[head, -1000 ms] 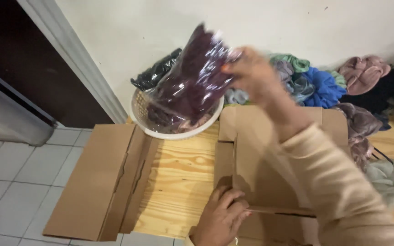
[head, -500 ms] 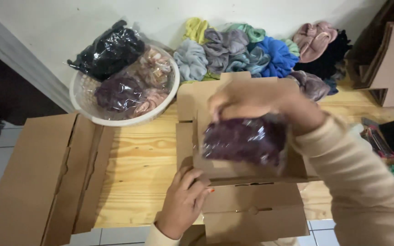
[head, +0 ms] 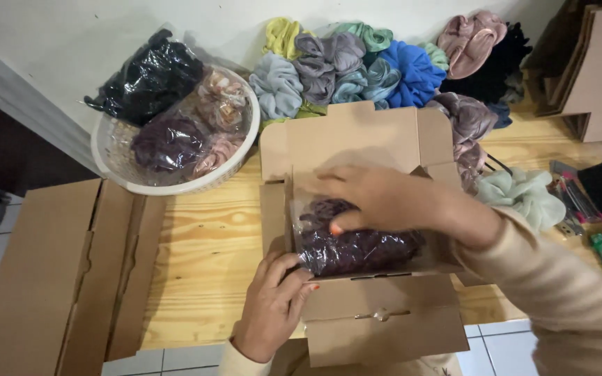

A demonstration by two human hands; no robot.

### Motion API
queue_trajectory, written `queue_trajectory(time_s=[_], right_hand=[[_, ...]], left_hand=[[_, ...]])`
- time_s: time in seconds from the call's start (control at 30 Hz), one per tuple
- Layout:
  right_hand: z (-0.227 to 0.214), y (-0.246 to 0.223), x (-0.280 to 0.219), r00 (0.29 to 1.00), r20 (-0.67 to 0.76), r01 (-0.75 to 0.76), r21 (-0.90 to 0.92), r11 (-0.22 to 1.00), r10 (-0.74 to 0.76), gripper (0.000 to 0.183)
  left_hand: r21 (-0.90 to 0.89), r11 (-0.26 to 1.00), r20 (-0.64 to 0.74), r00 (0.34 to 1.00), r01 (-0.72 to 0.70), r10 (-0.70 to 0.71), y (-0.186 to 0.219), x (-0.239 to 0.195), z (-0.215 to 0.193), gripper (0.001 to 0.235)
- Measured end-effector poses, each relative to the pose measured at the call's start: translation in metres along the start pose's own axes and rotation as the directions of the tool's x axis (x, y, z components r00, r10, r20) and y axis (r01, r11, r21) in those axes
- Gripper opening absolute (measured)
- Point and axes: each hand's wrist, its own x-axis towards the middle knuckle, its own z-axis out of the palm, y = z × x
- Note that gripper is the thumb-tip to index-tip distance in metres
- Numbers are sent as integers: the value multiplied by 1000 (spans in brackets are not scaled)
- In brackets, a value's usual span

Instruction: Folding a cardboard box, placing a wrapped item inside, and closing the box.

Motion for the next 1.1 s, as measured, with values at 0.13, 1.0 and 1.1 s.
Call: queue_trajectory(time_s=[0.13, 1.0, 1.1], right_hand=[[24, -24, -39, 994, 90, -56, -135, 989, 69, 59], [80, -16, -93, 909, -271, -354, -102, 930, 317, 66], [73, -27, -91, 918, -239, -338, -58, 940, 315, 68]], left_hand=[[-11, 1000, 14, 1000, -8, 8, 4, 5, -4, 18], [287, 942, 288, 954, -172, 87, 35, 56, -15, 49], [250, 952, 319, 943, -175, 89, 45, 71, -8, 73]])
